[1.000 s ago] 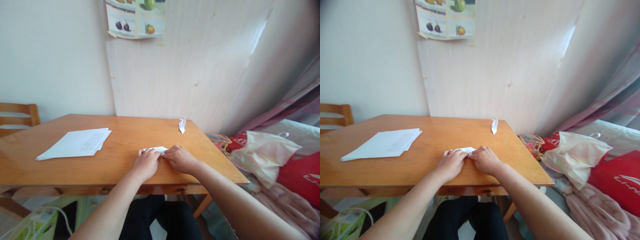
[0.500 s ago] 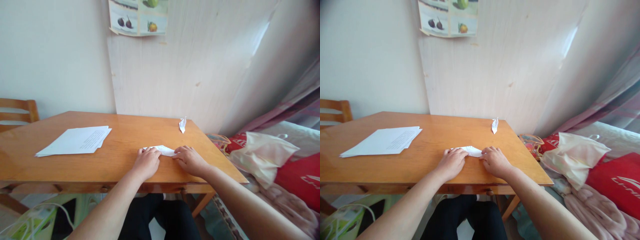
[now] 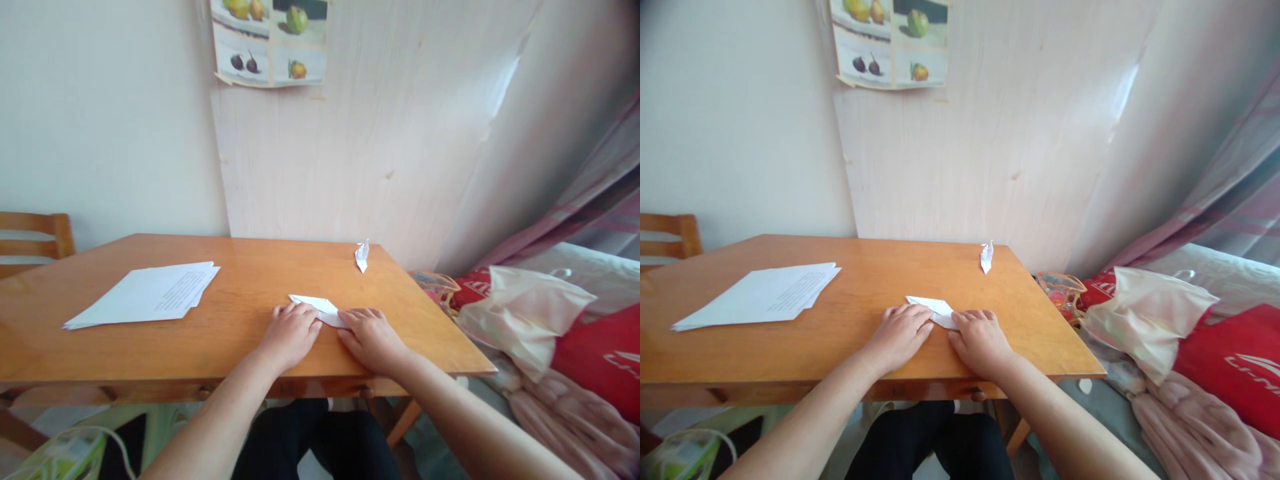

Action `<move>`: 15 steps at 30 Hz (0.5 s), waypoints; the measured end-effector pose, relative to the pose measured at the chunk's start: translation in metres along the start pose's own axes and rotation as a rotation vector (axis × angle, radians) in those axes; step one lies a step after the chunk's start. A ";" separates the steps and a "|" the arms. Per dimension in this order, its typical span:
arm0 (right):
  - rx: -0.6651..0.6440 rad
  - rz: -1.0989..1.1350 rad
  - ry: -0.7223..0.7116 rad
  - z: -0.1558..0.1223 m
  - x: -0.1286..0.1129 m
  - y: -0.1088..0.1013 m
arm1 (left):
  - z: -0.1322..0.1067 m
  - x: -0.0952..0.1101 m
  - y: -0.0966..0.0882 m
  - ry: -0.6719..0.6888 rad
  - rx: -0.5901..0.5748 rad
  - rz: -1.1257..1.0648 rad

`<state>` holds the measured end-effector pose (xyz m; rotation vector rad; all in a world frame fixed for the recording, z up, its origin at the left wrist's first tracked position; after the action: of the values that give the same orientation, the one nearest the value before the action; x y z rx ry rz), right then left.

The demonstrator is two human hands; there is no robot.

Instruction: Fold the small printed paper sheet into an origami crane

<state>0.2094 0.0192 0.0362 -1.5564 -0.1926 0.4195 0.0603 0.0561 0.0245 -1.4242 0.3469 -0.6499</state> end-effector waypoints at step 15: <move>0.030 0.274 -0.253 -0.040 -0.074 0.008 | -0.006 -0.003 -0.008 0.036 -0.153 -0.078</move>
<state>0.1559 -0.0460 0.0377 -1.5020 -0.1673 0.8330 0.0526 0.0533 0.0311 -1.5798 0.3771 -0.7255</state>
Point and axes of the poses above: each hand's wrist, its own z-axis towards the middle knuckle, its own y-axis out of the palm, x = y × z, the point moved 7 cm from there along z, towards the middle knuckle, and after that the axes turned 14 degrees about -x, right-handed, at the moved point
